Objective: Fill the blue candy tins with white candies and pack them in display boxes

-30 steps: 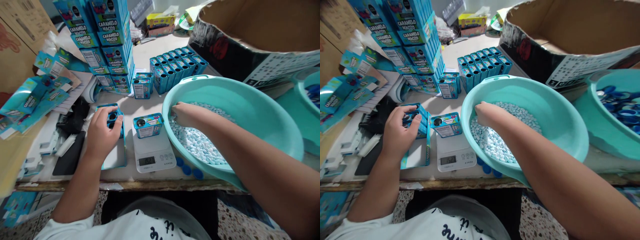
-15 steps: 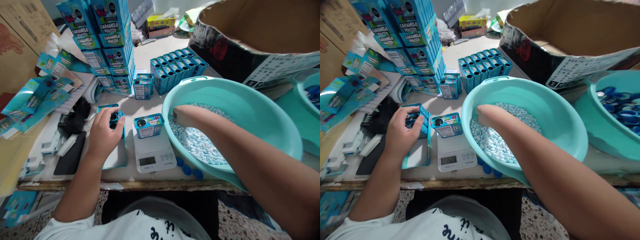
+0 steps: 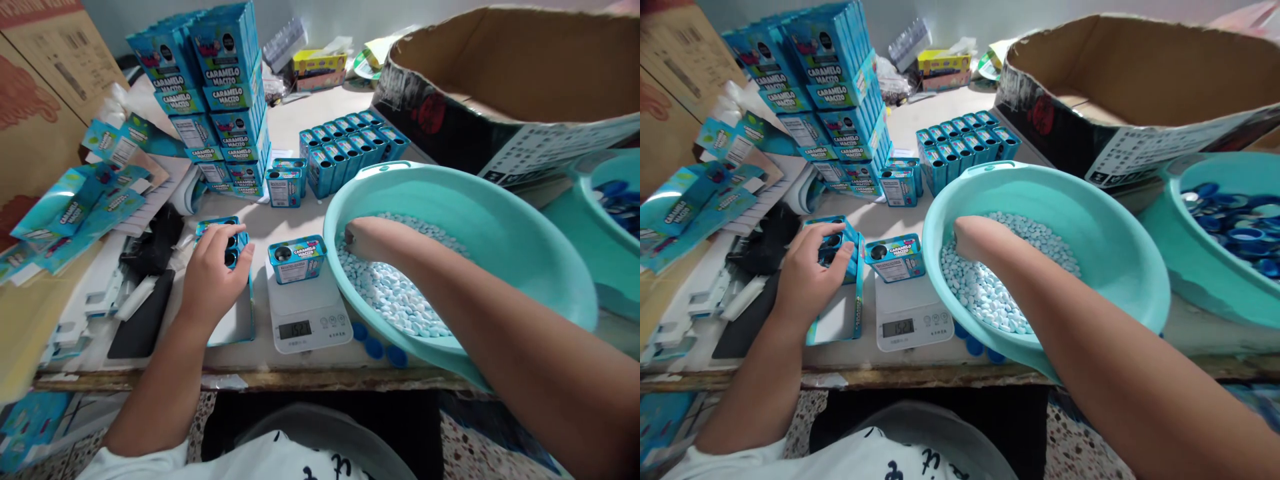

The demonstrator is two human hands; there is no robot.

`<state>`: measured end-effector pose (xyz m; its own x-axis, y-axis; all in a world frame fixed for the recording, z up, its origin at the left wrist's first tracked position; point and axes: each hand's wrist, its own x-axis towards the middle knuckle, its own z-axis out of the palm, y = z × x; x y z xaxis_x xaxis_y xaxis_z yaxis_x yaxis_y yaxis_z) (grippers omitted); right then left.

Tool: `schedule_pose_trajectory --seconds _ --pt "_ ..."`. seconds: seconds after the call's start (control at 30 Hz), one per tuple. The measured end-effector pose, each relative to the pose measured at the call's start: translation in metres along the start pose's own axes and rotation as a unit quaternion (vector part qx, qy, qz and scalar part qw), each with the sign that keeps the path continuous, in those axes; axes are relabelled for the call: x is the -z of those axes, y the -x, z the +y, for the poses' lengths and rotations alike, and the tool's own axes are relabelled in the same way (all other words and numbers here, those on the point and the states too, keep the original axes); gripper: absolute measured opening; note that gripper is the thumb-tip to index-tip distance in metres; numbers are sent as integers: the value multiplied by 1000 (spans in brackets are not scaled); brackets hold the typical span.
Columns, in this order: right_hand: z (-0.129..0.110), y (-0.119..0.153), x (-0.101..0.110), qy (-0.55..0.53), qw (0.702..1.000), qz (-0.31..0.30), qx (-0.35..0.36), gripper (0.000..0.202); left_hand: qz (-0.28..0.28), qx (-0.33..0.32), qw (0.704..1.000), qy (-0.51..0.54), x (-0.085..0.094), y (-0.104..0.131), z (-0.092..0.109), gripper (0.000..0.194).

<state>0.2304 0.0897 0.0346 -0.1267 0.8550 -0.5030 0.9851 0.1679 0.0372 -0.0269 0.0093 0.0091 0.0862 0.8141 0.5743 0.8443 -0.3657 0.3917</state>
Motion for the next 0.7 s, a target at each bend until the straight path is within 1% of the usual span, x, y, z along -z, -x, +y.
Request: schedule_pose_trajectory --seconds 0.1,0.23,0.37,0.53,0.7 --pt "1 -2 0 15 1000 -21 -6 22 7 0 1000 4 -1 0 -2 27" --pt "3 -3 0 18 999 -26 -14 25 28 9 1000 9 -1 1 -3 28" --pt "3 -2 0 14 999 -42 -30 29 23 20 999 17 -2 2 -3 29" --pt "0 2 3 16 998 -42 -42 32 25 39 999 17 -2 2 -2 29" --pt "0 7 5 7 999 -24 -34 24 39 62 997 15 1 3 0 31"
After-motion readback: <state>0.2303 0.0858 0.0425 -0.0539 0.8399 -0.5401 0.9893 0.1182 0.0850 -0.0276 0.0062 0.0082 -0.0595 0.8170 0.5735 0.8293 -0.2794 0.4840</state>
